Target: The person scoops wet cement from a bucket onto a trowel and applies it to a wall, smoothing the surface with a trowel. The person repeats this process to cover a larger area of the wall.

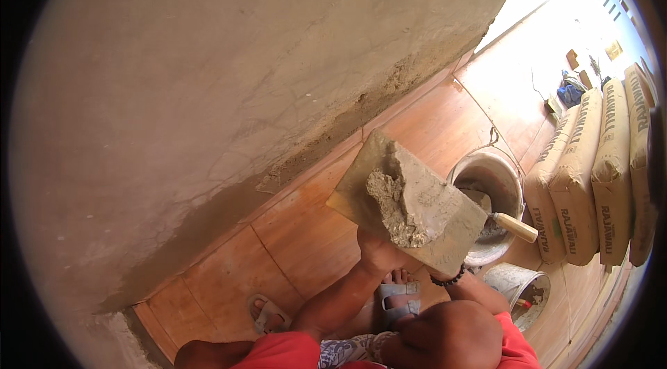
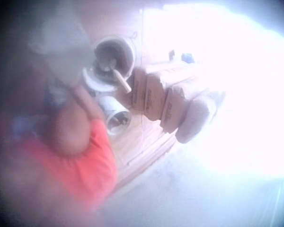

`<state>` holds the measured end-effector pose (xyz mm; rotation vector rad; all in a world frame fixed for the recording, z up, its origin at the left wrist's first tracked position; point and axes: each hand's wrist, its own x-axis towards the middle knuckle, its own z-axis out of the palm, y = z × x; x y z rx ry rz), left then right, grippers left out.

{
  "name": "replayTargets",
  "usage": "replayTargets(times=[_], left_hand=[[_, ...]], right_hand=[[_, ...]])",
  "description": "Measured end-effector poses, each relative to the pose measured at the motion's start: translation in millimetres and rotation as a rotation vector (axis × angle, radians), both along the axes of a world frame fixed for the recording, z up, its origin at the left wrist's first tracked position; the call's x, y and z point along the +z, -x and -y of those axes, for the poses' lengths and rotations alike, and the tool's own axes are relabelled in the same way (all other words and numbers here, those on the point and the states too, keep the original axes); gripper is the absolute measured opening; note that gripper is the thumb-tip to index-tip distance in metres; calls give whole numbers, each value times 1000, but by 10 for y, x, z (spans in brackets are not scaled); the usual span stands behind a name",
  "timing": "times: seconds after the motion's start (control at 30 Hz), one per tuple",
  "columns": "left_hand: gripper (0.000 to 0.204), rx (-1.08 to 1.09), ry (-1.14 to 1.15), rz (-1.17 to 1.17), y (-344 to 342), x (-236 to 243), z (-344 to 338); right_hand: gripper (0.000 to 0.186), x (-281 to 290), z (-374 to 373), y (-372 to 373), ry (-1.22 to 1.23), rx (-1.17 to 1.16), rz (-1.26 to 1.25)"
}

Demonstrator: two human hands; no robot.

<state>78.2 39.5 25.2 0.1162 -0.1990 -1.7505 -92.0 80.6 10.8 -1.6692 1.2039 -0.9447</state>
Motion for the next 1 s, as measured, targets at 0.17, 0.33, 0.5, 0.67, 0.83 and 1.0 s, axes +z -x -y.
replayTargets(times=[0.17, 0.33, 0.5, 0.67, 0.83, 1.0], left_hand=[[55, 159, -99, 7, -114, 171, -61], [53, 332, -6, 166, -276, 247, -86], [54, 452, -108, 367, -558, 90, -200], [52, 503, -161, 552, -850, -354, -266], [50, 519, -259, 703, -1238, -890, -358], [48, 578, -275, 606, -1264, -1080, -188]], right_hand=[[46, -134, 152, -276, 77, -115, 266], [48, -350, 361, -476, 74, -127, 379], [52, -531, 507, -616, 66, -11, 379], [52, -992, 807, -795, -31, 168, 144], [48, -1107, 1057, -1358, -87, 399, 128], [57, -1529, 1299, -1578, -770, 354, 817]])
